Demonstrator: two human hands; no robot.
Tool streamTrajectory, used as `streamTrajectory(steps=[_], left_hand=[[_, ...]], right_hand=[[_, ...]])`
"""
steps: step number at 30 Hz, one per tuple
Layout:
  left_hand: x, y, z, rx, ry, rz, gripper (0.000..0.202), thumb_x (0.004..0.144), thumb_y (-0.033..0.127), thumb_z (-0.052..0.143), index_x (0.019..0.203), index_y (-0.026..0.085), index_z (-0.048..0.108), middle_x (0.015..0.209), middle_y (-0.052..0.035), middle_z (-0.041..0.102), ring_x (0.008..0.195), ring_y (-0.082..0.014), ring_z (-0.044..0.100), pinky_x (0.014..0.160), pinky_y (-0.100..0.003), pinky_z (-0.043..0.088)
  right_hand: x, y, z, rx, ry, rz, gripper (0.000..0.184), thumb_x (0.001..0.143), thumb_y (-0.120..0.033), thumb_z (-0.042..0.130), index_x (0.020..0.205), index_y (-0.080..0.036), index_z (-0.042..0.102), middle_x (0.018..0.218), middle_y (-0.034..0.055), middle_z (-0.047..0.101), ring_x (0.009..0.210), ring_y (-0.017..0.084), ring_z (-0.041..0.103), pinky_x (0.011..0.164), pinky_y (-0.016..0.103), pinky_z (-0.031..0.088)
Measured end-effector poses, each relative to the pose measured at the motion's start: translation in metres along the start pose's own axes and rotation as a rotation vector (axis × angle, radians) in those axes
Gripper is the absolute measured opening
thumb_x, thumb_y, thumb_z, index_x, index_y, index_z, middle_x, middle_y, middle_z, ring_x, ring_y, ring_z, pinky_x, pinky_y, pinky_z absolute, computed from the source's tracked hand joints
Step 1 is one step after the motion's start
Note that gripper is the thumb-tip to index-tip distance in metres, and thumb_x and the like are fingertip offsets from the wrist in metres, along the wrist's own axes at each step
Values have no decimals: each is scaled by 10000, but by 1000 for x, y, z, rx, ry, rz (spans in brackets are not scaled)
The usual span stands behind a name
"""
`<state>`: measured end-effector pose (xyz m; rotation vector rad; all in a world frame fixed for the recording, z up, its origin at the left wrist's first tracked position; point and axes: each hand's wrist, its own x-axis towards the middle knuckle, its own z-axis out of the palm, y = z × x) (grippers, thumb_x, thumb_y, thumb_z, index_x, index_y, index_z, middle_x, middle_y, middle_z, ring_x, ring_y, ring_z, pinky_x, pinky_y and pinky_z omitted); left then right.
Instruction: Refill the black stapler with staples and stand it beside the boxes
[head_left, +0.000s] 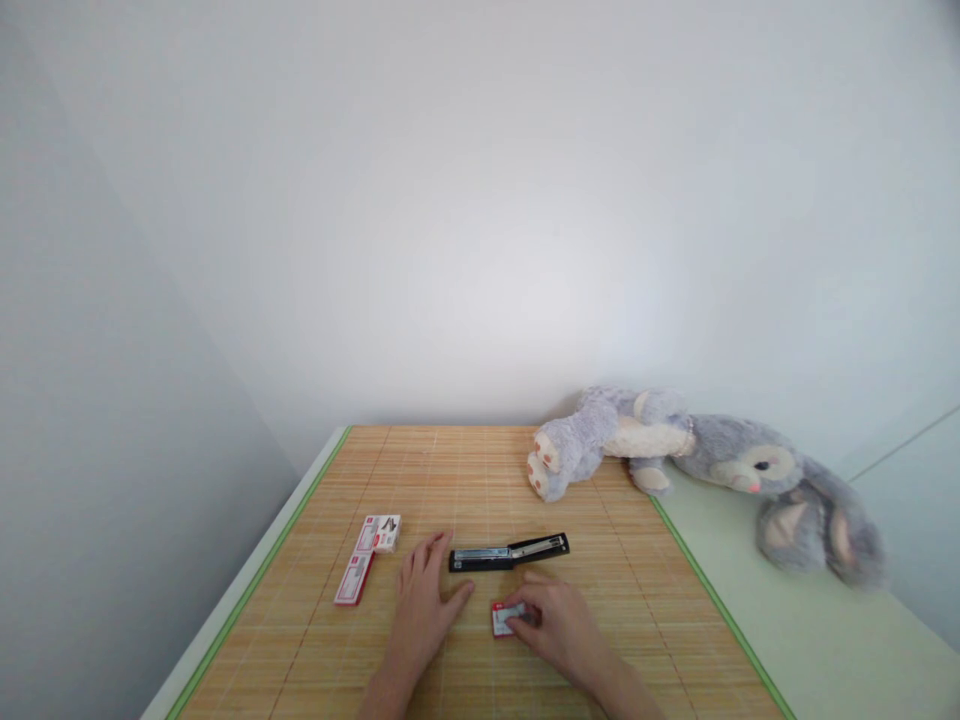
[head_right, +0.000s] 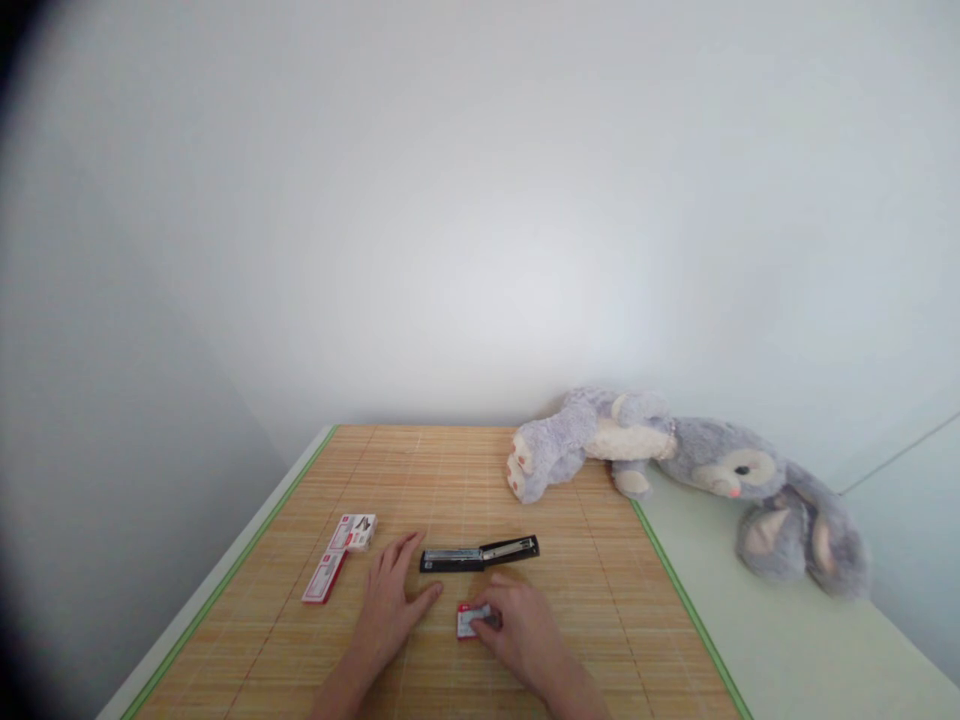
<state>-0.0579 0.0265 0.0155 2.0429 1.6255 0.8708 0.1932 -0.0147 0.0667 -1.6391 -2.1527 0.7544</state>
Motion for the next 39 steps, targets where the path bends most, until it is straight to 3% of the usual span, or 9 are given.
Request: streamTrajectory(steps=[5, 11, 19, 23, 26, 31, 35, 38, 39], left_hand=[[4, -4, -1, 8, -93, 46, 311, 829, 401, 756, 1137, 360, 739, 1372, -12, 643, 1326, -293, 505, 1114, -522, 376], [-12, -3, -3, -2, -92, 60, 318, 850, 398, 751, 1168, 385, 741, 1384, -20, 644, 1356, -295, 492, 1145, -527, 366], [-12, -3, -3, -2, -90, 52, 321, 836, 384, 766, 1156, 387, 743, 1381, -7, 647, 1357, -289, 492, 1152, -532, 358], [-12, -1, -4, -2, -91, 48, 318, 835, 381, 763, 1153, 375, 743, 1378, -19, 646, 1353, -293, 493, 1147, -535, 363], [-12, -1, -4, -1, -89, 45, 327, 826, 375, 775, 1151, 380, 741, 1377, -13, 645, 1349, -288, 496, 1139, -524, 372], [-11, -2, -3, 5, -83, 47, 328, 826, 365, 772, 1151, 403, 739, 1370, 6, 649, 1348, -281, 500, 1141, -511, 374], [-12, -2, -2, 9, -76, 41, 342, 819, 358, 773, 1155, 409, 737, 1371, 13, 649, 1346, -284, 503, 1142, -510, 375], [-12, -3, -2, 7, -78, 38, 326, 820, 361, 772, 1143, 395, 742, 1375, 2, 645, 1348, -294, 497, 1143, -523, 367], [-12, -3, -2, 5, -80, 38, 321, 820, 362, 771, 1139, 393, 743, 1376, -1, 645, 1348, -297, 497, 1143, -528, 364]], right_hand=[[27, -14, -1, -32, 28, -28, 200, 933, -340, 652, 1067, -275, 786, 909, 13, 727, 820, 170, 642, 744, 237, 397], [48, -21, 2, -79, -2, -61, 200, 936, -342, 638, 1036, -291, 803, 902, 13, 749, 820, 176, 651, 717, 241, 380], [51, -26, -6, -110, -56, -96, 182, 909, -336, 675, 1046, -302, 790, 941, -2, 760, 867, 172, 664, 741, 232, 383], [48, -19, -12, -136, -18, -39, 178, 893, -354, 703, 1037, -273, 769, 979, 9, 762, 902, 186, 672, 749, 242, 385], [46, -18, -8, -159, -16, -3, 133, 881, -338, 708, 950, -251, 782, 904, 30, 760, 859, 205, 675, 723, 258, 375], [39, -35, 1, -139, -68, -52, 144, 895, -313, 673, 982, -290, 786, 878, 3, 764, 827, 194, 678, 732, 256, 399], [28, -22, -23, -138, 31, -86, 287, 860, -291, 698, 1140, -318, 755, 1082, 32, 742, 1058, 238, 643, 924, 308, 433], [17, 14, -54, -138, 157, -70, 658, 715, -237, 781, 1356, -304, 651, 1382, 79, 634, 1317, 319, 512, 1104, 420, 373], [15, 28, -64, -102, 143, -39, 653, 687, -220, 779, 1328, -281, 669, 1385, 91, 636, 1327, 332, 511, 1114, 437, 373]])
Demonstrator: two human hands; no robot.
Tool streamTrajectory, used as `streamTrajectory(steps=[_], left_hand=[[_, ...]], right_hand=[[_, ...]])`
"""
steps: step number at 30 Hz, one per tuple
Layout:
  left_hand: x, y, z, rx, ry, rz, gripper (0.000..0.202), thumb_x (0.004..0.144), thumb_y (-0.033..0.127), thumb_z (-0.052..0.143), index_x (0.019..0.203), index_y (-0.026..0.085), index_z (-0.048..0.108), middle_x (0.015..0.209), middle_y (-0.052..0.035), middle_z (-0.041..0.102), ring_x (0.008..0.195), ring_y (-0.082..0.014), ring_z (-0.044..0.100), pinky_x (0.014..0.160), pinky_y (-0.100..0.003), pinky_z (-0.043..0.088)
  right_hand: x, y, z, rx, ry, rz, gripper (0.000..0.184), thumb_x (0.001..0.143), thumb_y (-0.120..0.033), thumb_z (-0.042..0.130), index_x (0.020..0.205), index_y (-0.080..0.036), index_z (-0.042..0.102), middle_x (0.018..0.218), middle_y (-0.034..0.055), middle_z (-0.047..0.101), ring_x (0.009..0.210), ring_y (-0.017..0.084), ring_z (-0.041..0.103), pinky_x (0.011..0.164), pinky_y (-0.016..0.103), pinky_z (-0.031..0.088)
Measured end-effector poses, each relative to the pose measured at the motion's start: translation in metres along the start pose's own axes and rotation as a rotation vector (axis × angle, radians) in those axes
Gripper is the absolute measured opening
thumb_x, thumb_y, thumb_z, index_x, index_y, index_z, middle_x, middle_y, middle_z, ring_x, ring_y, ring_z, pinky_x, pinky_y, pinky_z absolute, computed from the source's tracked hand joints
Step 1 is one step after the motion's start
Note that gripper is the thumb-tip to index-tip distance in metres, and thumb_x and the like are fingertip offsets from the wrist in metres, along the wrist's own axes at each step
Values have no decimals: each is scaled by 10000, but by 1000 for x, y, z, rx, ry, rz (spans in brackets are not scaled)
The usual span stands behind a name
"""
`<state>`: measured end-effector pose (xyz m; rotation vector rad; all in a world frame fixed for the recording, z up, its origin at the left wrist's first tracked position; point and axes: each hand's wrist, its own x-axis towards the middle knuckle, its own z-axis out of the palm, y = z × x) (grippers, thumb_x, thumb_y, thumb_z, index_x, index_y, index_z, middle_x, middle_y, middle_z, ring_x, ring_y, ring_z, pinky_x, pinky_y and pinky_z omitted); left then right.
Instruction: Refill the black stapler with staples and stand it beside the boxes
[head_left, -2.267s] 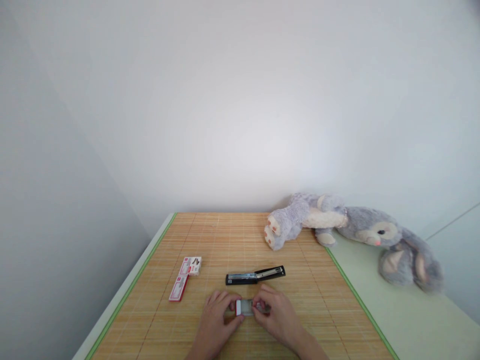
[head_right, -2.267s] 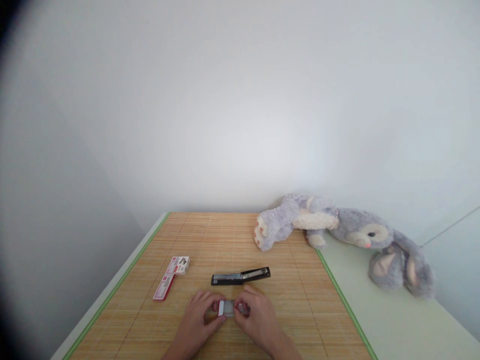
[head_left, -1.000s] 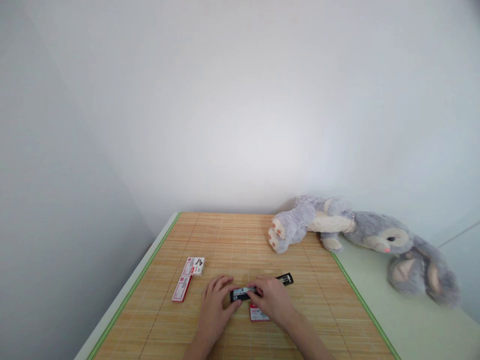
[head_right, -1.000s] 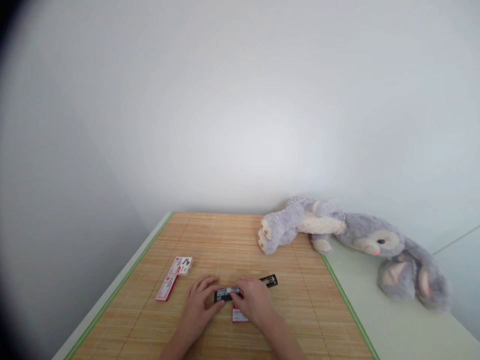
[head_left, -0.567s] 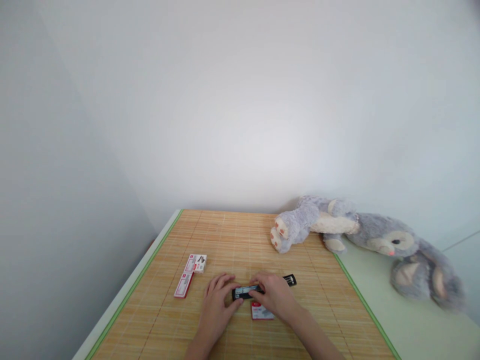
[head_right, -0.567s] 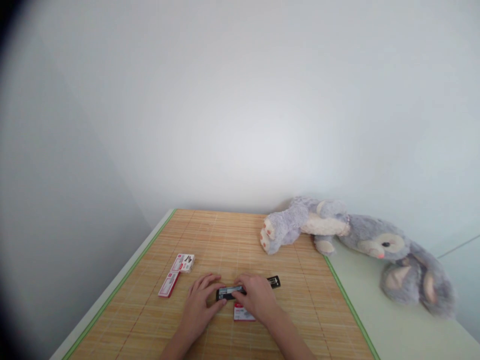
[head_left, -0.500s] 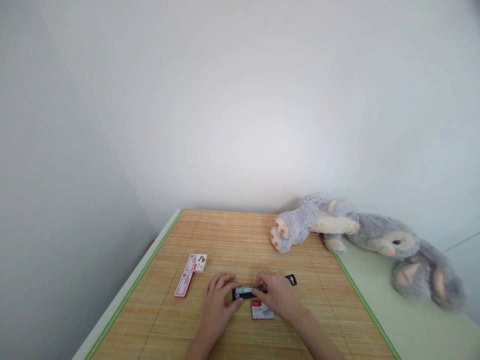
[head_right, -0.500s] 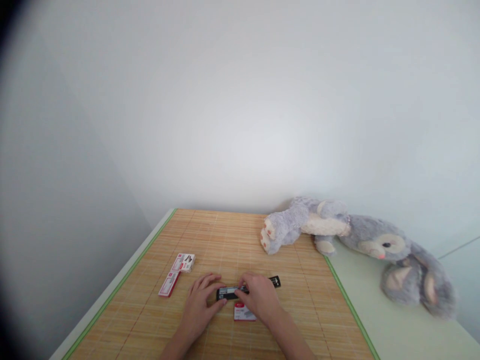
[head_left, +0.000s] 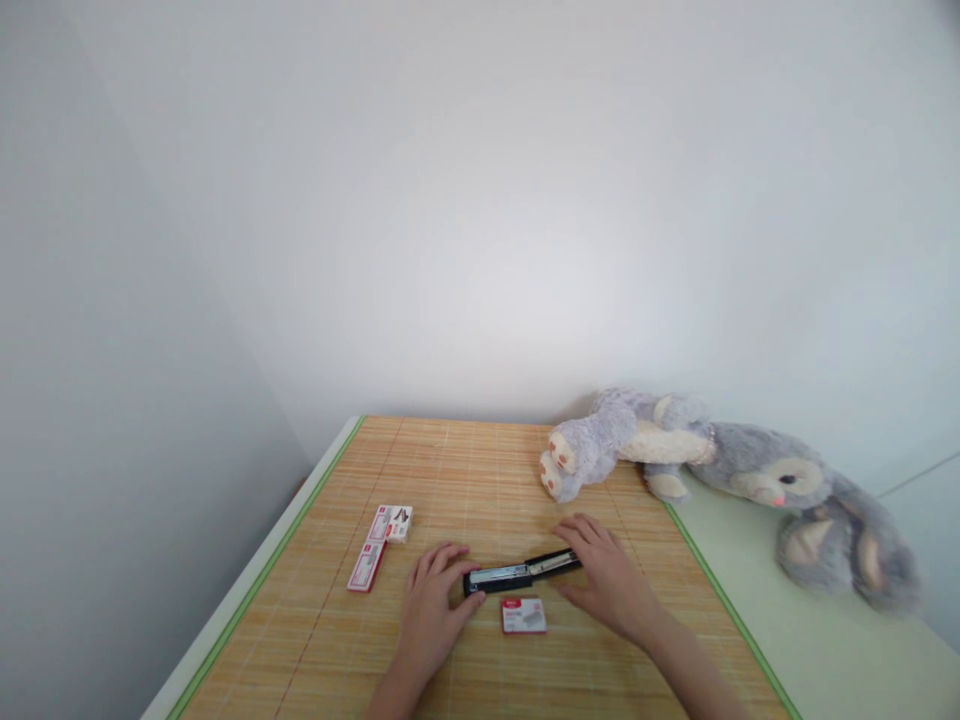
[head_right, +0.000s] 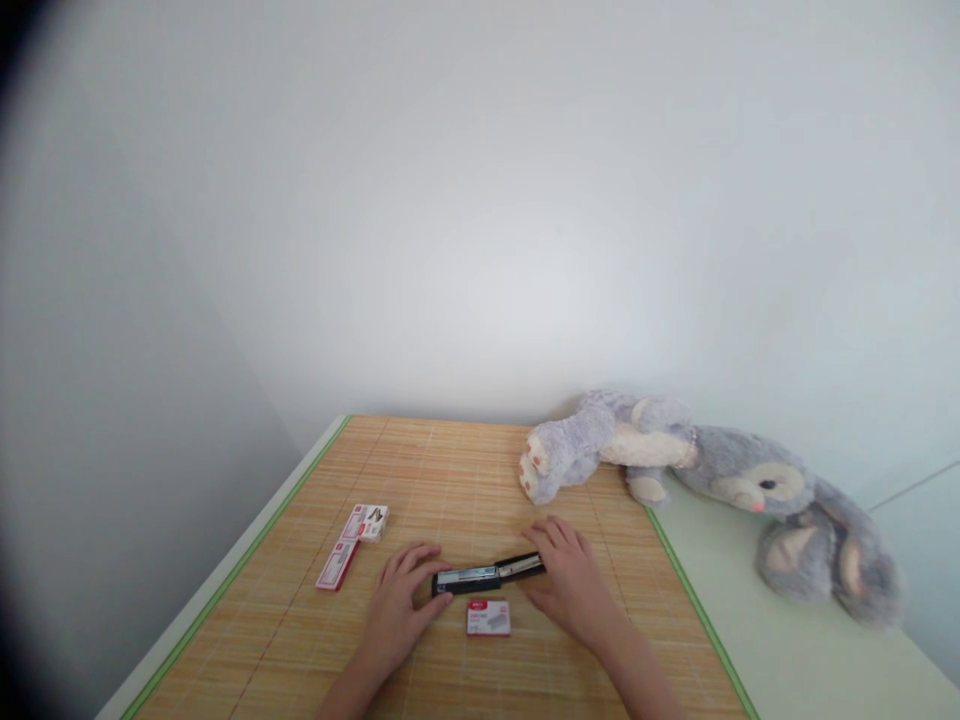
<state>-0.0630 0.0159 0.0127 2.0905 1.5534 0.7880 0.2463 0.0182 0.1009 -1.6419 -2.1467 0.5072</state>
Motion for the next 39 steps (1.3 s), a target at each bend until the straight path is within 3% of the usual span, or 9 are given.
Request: streamTrajectory(steps=[3, 5, 9, 15, 20, 24, 27, 35, 39], left_hand=[[0, 0, 0, -5, -2, -4, 319, 822, 358, 768, 1138, 396, 742, 1375, 0, 645, 1345, -298, 496, 1145, -536, 356], [0, 1, -1, -6, -2, -5, 329, 820, 353, 769, 1145, 403, 740, 1376, 5, 643, 1349, -295, 492, 1149, -530, 352], [-1, 1, 0, -4, -4, -4, 339, 815, 357, 773, 1150, 400, 741, 1381, 1, 641, 1351, -293, 491, 1145, -516, 359], [0, 1, -1, 1, -9, -1, 371, 814, 397, 773, 1183, 392, 738, 1379, -26, 645, 1337, -313, 505, 1129, -535, 374], [0, 2, -1, -7, -5, 18, 344, 818, 400, 762, 1160, 365, 743, 1363, -35, 650, 1333, -319, 507, 1127, -531, 388], [-3, -1, -3, -16, 19, 33, 408, 869, 315, 667, 1276, 339, 678, 1383, -43, 629, 1342, -297, 501, 1149, -531, 382], [-5, 10, -4, -41, 20, 60, 534, 879, 120, 470, 1350, 325, 619, 1402, -48, 607, 1339, -257, 502, 1152, -513, 390], [-5, 94, 21, -170, -413, 504, 751, 687, 12, 510, 1334, 377, 619, 1423, 36, 609, 1362, -244, 448, 1180, -464, 360], [0, 73, 16, -160, -333, 319, 838, 657, 15, 498, 1402, 390, 575, 1452, 27, 586, 1372, -252, 449, 1203, -468, 354]], right_hand=[[-1, 29, -17, 165, -120, 58, 334, 764, -233, 696, 1091, -260, 752, 1110, 61, 749, 1082, 282, 662, 989, 400, 479], [3, 30, -21, 316, -147, 28, 252, 805, -287, 690, 1047, -262, 757, 1036, 38, 762, 1008, 260, 687, 961, 391, 505], [20, -2, -10, 539, -123, -69, 271, 824, -345, 728, 1081, -263, 750, 1110, 36, 758, 1077, 260, 679, 1005, 407, 495], [39, -56, 32, 351, -148, -158, 229, 783, -215, 748, 1008, -258, 746, 992, 2, 750, 935, 207, 670, 841, 295, 477], [42, -65, 56, 312, -149, -158, 270, 709, -171, 788, 963, -243, 732, 959, 2, 727, 918, 204, 635, 792, 278, 425], [41, -50, 55, 322, -114, -128, 272, 706, -180, 786, 959, -243, 708, 976, -3, 701, 934, 195, 614, 797, 274, 420], [39, -27, 51, 336, -50, -42, 204, 751, -224, 749, 945, -228, 685, 942, 7, 689, 871, 192, 604, 766, 283, 427], [36, 29, 55, 421, 74, 140, 358, 809, -455, 721, 1064, -204, 711, 870, 20, 708, 756, 197, 609, 690, 303, 458], [25, 36, 56, 475, 106, 180, 440, 861, -562, 659, 1073, -184, 737, 847, 25, 726, 753, 213, 627, 691, 316, 472]])
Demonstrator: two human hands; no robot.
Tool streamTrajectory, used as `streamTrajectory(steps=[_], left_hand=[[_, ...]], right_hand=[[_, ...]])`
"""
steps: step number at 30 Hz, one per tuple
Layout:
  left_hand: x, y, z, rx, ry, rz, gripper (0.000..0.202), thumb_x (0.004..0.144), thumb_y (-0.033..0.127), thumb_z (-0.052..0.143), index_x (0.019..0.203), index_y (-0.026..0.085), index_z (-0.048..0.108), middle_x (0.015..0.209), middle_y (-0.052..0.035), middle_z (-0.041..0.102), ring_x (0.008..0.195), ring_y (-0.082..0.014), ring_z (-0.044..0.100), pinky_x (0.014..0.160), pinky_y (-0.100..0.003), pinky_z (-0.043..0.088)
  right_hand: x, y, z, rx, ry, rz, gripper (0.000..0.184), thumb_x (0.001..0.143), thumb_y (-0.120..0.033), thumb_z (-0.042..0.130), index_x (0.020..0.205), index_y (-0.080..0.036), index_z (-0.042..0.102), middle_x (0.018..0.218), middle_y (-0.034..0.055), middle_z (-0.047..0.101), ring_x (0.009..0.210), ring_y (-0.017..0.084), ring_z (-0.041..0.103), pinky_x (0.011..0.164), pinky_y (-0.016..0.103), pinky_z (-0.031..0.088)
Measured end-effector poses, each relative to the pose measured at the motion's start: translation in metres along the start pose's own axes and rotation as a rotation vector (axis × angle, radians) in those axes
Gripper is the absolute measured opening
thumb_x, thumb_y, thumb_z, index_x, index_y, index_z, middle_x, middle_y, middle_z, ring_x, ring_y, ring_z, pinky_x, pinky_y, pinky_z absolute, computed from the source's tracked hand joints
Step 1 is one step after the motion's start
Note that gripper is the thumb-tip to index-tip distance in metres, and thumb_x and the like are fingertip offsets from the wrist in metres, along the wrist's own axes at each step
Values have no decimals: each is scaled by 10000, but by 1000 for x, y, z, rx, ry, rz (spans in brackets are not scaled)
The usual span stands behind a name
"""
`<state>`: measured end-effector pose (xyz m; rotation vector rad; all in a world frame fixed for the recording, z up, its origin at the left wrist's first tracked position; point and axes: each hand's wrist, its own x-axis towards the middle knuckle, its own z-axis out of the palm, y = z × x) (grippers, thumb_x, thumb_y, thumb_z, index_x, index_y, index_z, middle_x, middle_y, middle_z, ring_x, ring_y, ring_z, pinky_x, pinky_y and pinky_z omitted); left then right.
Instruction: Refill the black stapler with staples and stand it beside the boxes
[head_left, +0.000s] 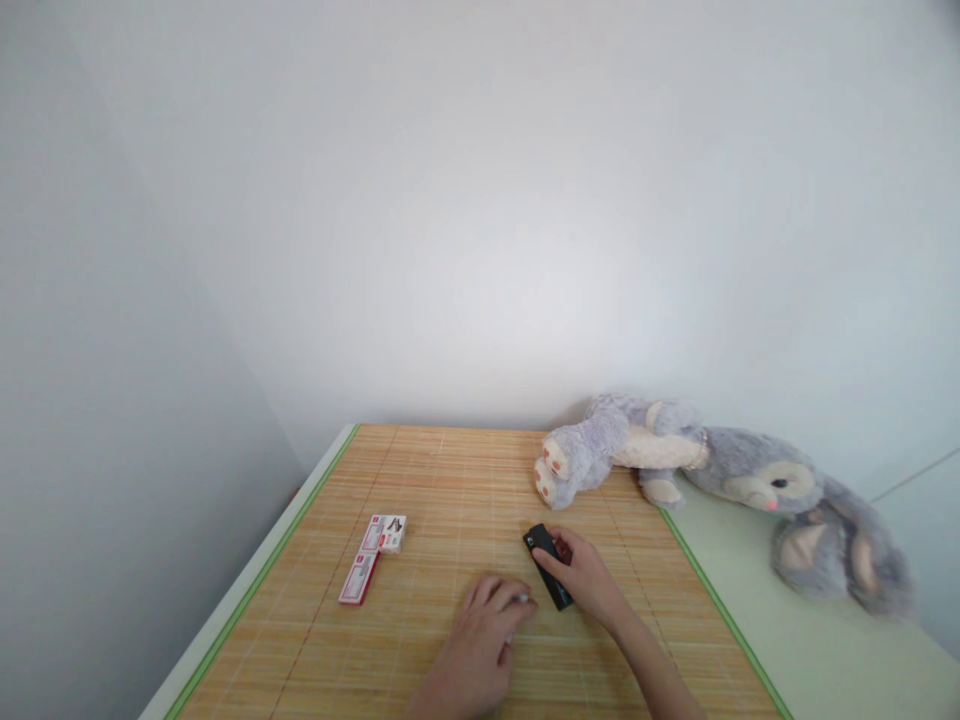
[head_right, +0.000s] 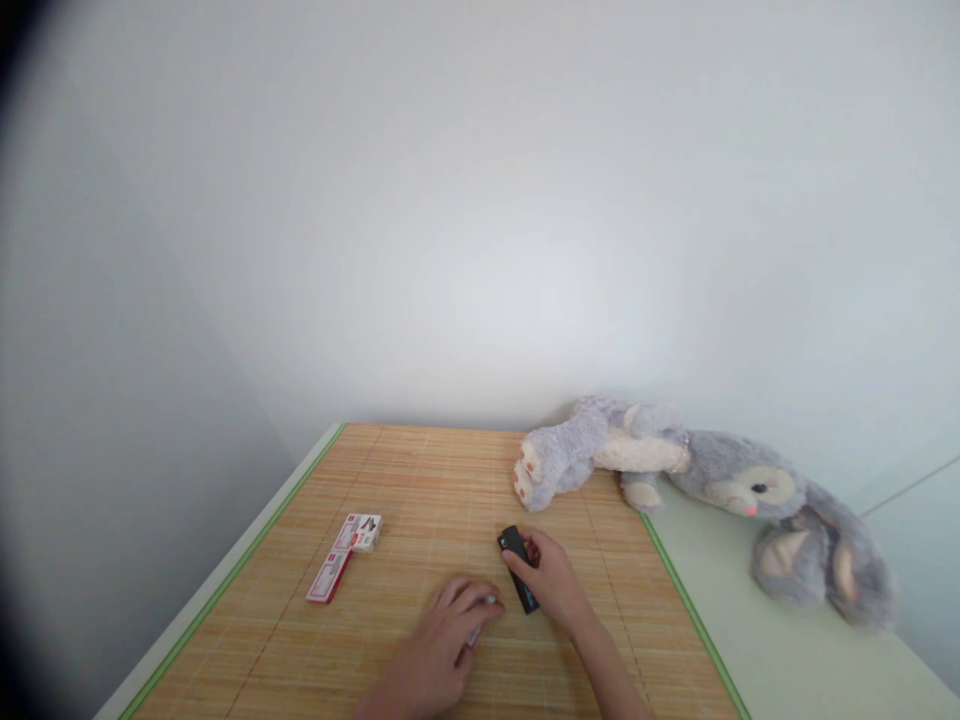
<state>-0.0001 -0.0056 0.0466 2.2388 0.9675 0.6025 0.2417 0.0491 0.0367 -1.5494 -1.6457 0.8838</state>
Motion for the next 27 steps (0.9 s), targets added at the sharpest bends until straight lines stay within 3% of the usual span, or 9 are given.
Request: streamTrajectory(steps=[4, 8, 13, 17, 27], left_hand=[[-17, -53, -32, 16, 209, -228, 853, 749, 98, 545, 1551, 355, 406, 1517, -36, 529, 1396, -285, 441, 1213, -515, 350], [-23, -83, -47, -18, 301, -267, 744, 803, 178, 599, 1523, 261, 430, 1443, -98, 563, 1359, -278, 489, 1200, -504, 369], [-1, -71, -24, -72, 234, -211, 824, 752, 158, 640, 1536, 293, 424, 1442, -84, 566, 1340, -250, 525, 1188, -436, 399], [22, -57, -4, -106, 192, -161, 912, 690, 124, 657, 1550, 304, 412, 1442, -83, 572, 1338, -260, 523, 1182, -432, 405], [28, -59, 0, -131, 184, -149, 910, 707, 149, 651, 1567, 276, 383, 1447, -96, 552, 1347, -257, 513, 1187, -418, 402]], right_hand=[[-16, 4, 0, 56, 25, 29, 517, 906, -638, 587, 1106, -192, 753, 877, 39, 746, 773, 235, 650, 700, 333, 490], [-29, 7, 6, 94, 61, 41, 572, 914, -681, 558, 1132, -193, 759, 909, 68, 752, 817, 261, 662, 744, 357, 509], [-31, 2, 24, 126, 79, 21, 591, 932, -690, 534, 1178, -200, 754, 1034, 98, 746, 909, 274, 670, 826, 371, 526], [-26, -9, 41, 137, 83, -3, 567, 947, -678, 527, 1145, -205, 768, 995, 97, 739, 910, 270, 666, 846, 370, 530], [-24, -19, 55, 171, 137, -9, 532, 970, -657, 504, 1103, -221, 777, 923, 84, 713, 847, 254, 654, 773, 352, 540]])
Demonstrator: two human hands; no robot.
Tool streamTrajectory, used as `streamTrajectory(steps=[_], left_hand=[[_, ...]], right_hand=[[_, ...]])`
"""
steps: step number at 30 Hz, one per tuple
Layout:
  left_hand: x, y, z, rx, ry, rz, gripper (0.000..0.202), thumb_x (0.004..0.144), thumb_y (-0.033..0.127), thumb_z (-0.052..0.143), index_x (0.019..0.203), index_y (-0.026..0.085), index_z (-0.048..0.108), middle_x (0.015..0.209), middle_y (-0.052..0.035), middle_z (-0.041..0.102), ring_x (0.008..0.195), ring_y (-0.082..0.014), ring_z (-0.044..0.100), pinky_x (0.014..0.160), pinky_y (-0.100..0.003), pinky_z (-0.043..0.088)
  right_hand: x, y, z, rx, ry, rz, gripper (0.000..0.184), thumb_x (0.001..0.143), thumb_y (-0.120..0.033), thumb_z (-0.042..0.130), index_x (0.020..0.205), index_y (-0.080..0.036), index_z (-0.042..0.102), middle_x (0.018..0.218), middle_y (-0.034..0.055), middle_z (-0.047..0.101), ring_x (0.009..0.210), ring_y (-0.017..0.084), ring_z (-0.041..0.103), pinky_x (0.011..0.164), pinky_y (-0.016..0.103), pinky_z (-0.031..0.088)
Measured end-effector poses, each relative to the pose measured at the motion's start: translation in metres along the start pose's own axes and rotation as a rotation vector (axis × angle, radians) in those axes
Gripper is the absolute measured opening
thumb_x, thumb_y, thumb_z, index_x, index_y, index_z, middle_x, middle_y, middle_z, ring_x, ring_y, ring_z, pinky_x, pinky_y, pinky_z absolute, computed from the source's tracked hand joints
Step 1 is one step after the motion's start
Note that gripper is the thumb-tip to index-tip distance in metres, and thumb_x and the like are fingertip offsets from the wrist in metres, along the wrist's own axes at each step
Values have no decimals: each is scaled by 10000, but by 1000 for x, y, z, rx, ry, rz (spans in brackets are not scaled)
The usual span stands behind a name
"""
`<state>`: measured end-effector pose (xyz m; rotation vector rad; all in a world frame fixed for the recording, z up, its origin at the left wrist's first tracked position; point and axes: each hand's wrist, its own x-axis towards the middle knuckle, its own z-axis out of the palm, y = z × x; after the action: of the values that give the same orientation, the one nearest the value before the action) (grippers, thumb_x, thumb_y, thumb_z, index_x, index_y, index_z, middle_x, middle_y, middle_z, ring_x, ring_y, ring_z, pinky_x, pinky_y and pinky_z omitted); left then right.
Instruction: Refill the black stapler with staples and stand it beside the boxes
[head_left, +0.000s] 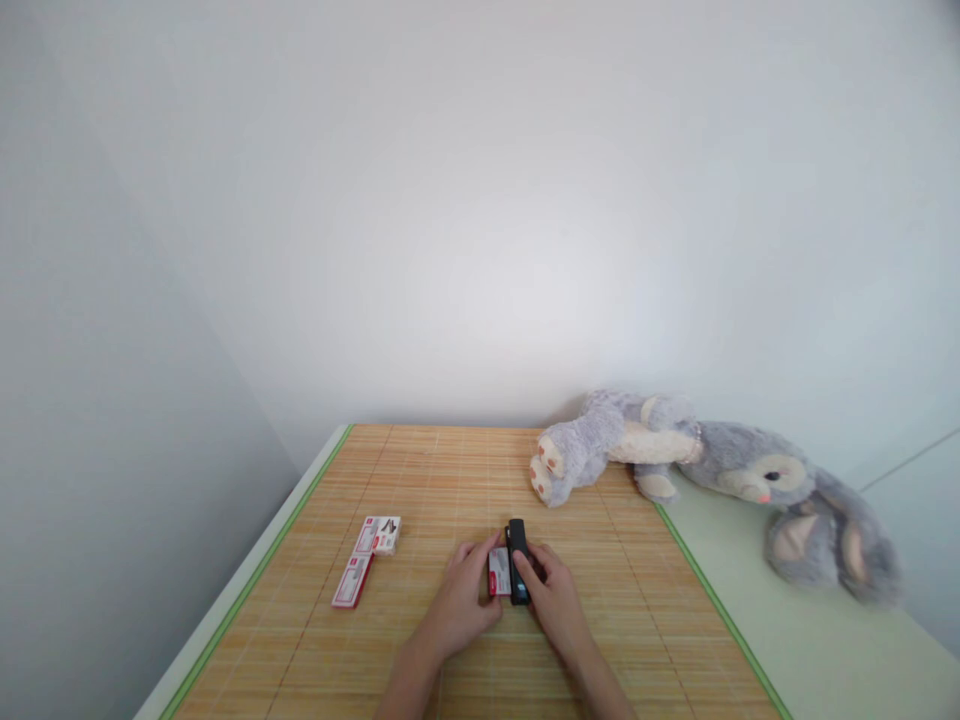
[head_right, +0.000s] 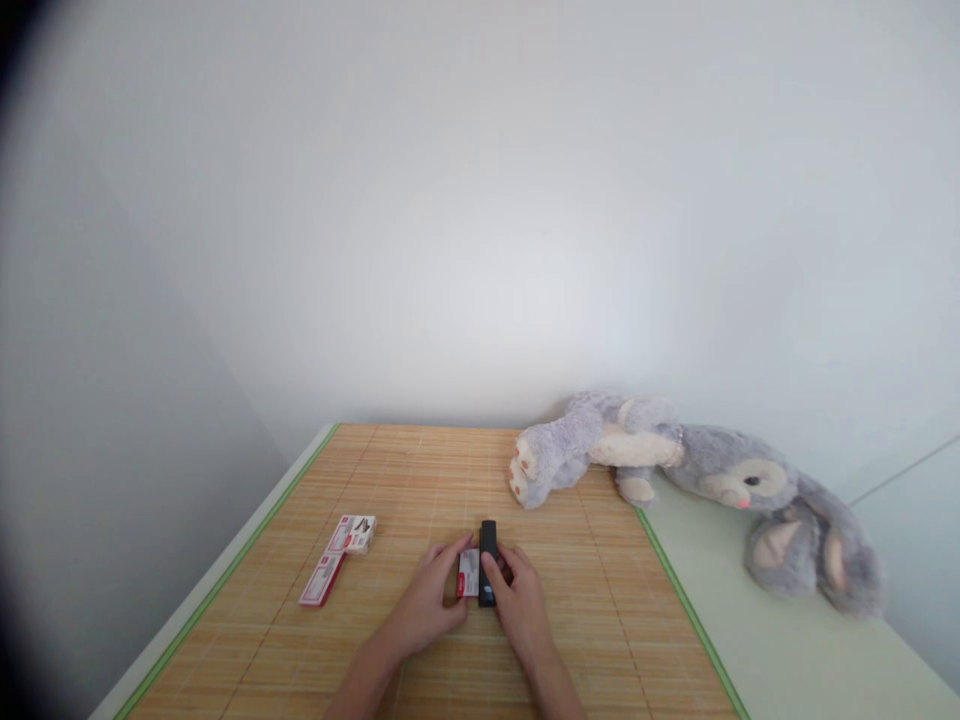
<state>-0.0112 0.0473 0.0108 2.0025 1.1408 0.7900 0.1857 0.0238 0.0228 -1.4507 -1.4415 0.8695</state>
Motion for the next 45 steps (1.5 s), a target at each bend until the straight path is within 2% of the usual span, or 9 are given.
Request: streamTrajectory(steps=[7, 11, 13, 15, 24, 29, 33, 40, 45], left_hand=[[-13, 6, -7, 29, 61, -21, 895, 796, 255, 694, 1601, 315, 308, 1562, -86, 474, 1446, -295, 417, 1223, -502, 346], [-45, -18, -47, 309, 463, -190, 472, 933, 344, 561, 1400, 278, 554, 1409, -89, 585, 1343, -292, 502, 1171, -514, 375], [-66, -38, -71, 495, 670, -350, 441, 940, 415, 547, 1336, 225, 584, 1330, -124, 604, 1296, -327, 515, 1144, -535, 377], [-87, -56, -91, 626, 750, -467, 518, 926, 479, 557, 1364, 203, 563, 1310, -145, 595, 1257, -352, 524, 1117, -541, 387], [-106, -62, -101, 750, 610, -576, 519, 975, 523, 475, 1421, 261, 524, 1278, -111, 618, 1178, -340, 558, 978, -489, 451], [-108, -59, -102, 696, 591, -565, 462, 950, 459, 512, 1350, 240, 581, 1191, -101, 650, 1117, -325, 605, 952, -453, 466], [-93, -37, -77, 476, 501, -456, 462, 921, 401, 544, 1359, 255, 567, 1164, -75, 662, 1028, -274, 658, 927, -402, 490], [-20, 9, -10, 133, 339, -285, 466, 849, 370, 661, 1290, 238, 595, 1195, -74, 681, 1084, -254, 646, 971, -390, 486], [0, 13, -3, 42, 211, -267, 583, 848, 567, 690, 1304, 210, 622, 1000, -49, 710, 908, -230, 677, 855, -362, 533]], right_hand=[[-2, 10, 4, 22, 61, 38, 631, 953, -695, 501, 1274, -191, 705, 985, 96, 740, 840, 249, 670, 768, 354, 555], [-7, 14, 4, 104, 105, 43, 599, 986, -653, 478, 1334, -199, 657, 1182, 127, 734, 1026, 267, 689, 912, 381, 556], [-9, 15, 3, 112, 116, 25, 562, 992, -633, 479, 1313, -212, 668, 1264, 129, 713, 1121, 275, 669, 992, 404, 533], [-10, 14, 3, 107, 119, 16, 553, 993, -627, 477, 1307, -217, 674, 1297, 127, 701, 1163, 283, 654, 1030, 428, 518], [-14, 5, 3, 55, 134, 31, 612, 980, -671, 443, 1329, -226, 677, 1125, 118, 759, 1032, 312, 698, 871, 441, 586], [-13, 13, 3, 103, 123, 34, 584, 982, -648, 473, 1314, -211, 672, 1231, 133, 727, 1087, 300, 684, 944, 435, 564], [-11, 17, 4, 108, 114, 29, 573, 982, -647, 485, 1301, -208, 668, 1296, 137, 698, 1143, 288, 666, 1002, 426, 540], [-11, 14, 3, 101, 105, 24, 575, 1001, -639, 449, 1309, -205, 665, 1256, 135, 717, 1099, 277, 681, 961, 410, 561], [-9, 14, 2, 146, 121, -3, 524, 995, -611, 495, 1283, -218, 690, 1263, 120, 719, 1131, 268, 674, 1002, 399, 546]])
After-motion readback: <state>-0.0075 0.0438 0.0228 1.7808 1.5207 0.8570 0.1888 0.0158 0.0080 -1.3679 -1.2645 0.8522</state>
